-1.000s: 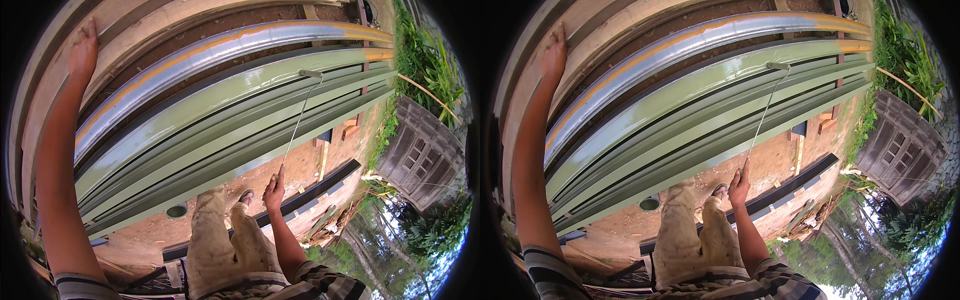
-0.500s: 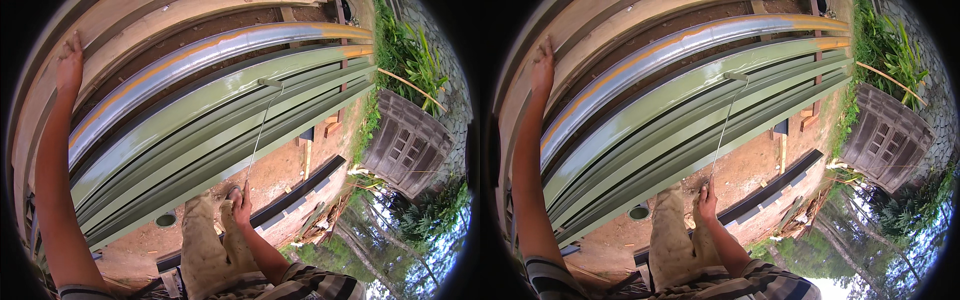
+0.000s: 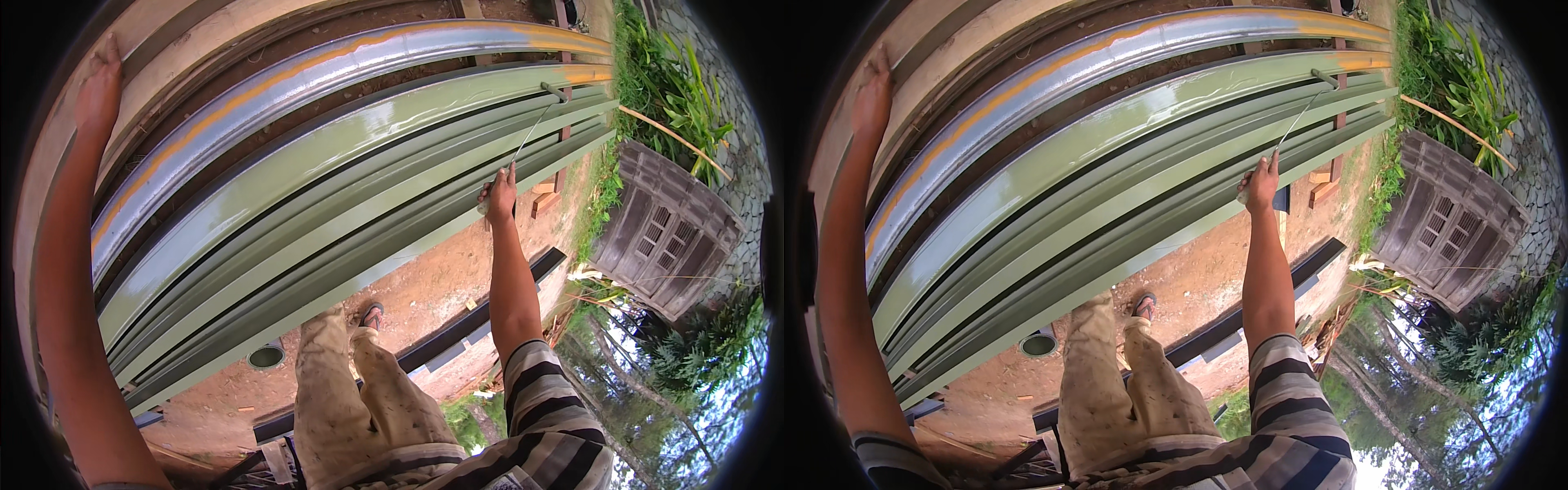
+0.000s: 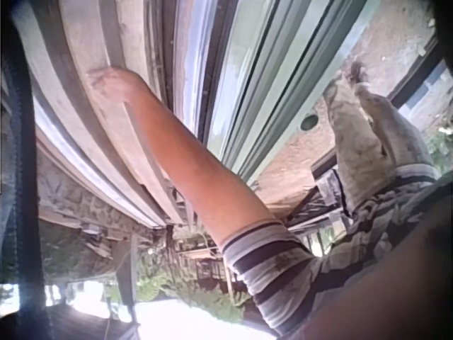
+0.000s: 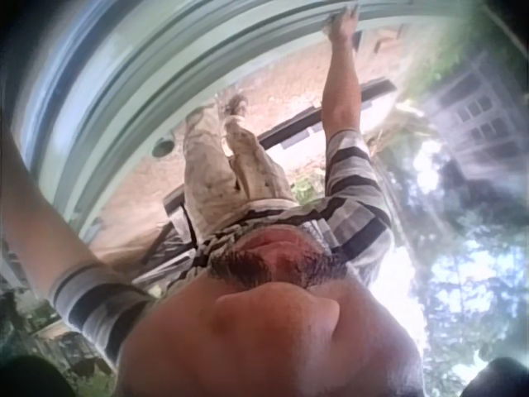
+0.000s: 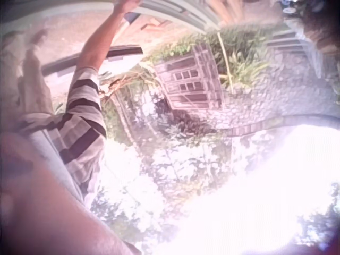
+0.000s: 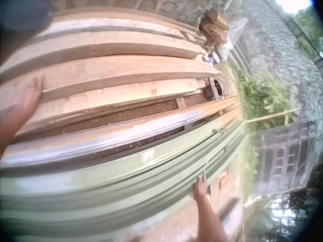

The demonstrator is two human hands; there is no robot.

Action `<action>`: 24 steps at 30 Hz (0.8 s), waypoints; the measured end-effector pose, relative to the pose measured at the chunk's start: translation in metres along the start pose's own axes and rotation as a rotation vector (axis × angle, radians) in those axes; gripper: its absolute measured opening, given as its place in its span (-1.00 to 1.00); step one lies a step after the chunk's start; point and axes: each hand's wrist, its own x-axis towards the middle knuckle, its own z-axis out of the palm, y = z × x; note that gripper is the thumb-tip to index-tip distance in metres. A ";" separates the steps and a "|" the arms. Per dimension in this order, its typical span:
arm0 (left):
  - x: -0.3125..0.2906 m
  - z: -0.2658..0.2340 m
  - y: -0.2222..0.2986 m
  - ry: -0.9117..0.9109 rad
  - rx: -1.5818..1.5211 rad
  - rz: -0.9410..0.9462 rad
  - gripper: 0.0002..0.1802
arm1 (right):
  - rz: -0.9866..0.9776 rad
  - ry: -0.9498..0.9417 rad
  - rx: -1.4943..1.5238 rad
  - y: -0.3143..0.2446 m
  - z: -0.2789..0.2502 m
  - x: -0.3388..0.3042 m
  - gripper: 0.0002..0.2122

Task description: The person paints a set of long metal beams using a roller, frequently dipping the roller into a paint bucket and applying the paint in long strokes along the length of the beams.

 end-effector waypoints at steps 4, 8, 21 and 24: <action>-0.004 0.005 -0.005 0.056 0.017 -0.030 -0.22 | -0.019 -0.031 -0.086 0.038 0.032 -0.078 -0.43; -0.007 -0.022 0.003 0.025 0.137 0.007 -0.28 | -0.020 -0.111 -0.194 0.077 0.050 -0.219 -0.44; -0.013 -0.038 0.005 0.060 0.257 0.031 -0.29 | -0.331 -0.588 -0.993 0.135 -0.114 -0.332 -0.40; -0.010 -0.035 0.010 0.086 0.229 0.036 -0.31 | -0.474 -0.748 -1.142 0.135 -0.141 -0.285 -0.37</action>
